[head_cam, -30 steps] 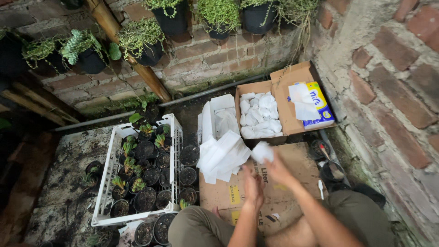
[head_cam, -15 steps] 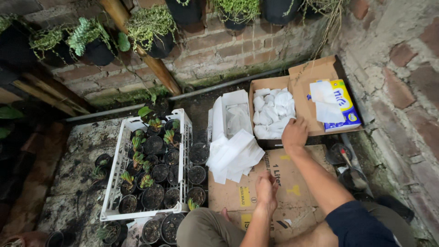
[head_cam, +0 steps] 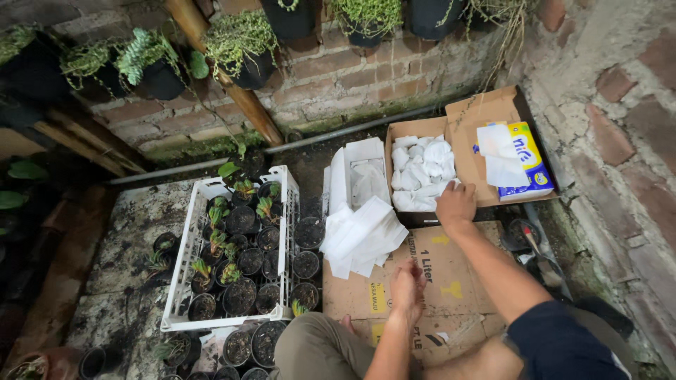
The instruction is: The person wraps individual succulents in paper, secures the paper with tape, and places the wrapped plants into a cardboard box.
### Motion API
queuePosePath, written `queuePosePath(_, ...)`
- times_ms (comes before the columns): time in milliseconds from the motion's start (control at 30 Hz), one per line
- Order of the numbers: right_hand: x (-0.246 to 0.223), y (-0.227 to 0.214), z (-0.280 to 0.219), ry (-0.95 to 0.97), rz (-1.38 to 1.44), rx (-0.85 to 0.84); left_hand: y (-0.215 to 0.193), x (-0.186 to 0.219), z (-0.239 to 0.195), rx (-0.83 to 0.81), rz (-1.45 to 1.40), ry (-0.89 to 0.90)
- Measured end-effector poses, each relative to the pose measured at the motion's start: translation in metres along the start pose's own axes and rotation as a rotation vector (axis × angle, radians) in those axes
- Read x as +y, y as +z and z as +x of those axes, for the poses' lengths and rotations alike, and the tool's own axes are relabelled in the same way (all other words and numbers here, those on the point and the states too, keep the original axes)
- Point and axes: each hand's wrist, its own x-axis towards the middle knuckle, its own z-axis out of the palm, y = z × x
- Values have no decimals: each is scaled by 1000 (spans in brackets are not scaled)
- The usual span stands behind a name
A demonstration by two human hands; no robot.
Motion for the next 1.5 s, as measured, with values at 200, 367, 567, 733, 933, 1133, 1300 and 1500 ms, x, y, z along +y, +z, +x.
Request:
queuePosePath(200, 30, -87, -36, -24, 420, 31, 3, 71, -77, -145, 298, 104)
queuePosePath(367, 90, -132, -102, -161, 525, 139, -47, 137, -138, -178, 779, 653)
queuePosePath(567, 128, -82, -177, -159, 569, -257, -181, 172, -162, 277, 963, 1035)
queuePosePath(733, 131, -59, -167, -136, 1166, -307, -270, 156, -161, 461, 930, 1103)
queuePosePath(933, 88, -137, -179, 37, 553, -354, -276, 82, -157, 411, 834, 1192)
queuePosePath(1133, 159, 22, -132, -167, 757, -112, -224, 55, -171, 801, 1364, 1345)
queuePosePath(1300, 264, 9, -122, 323, 562, 73, -208, 57, -174, 1035, 1611, 1243)
queuePosePath(1500, 237, -26, -104, 176, 370, -655, -208, 62, -179, 918, 1501, 1337)
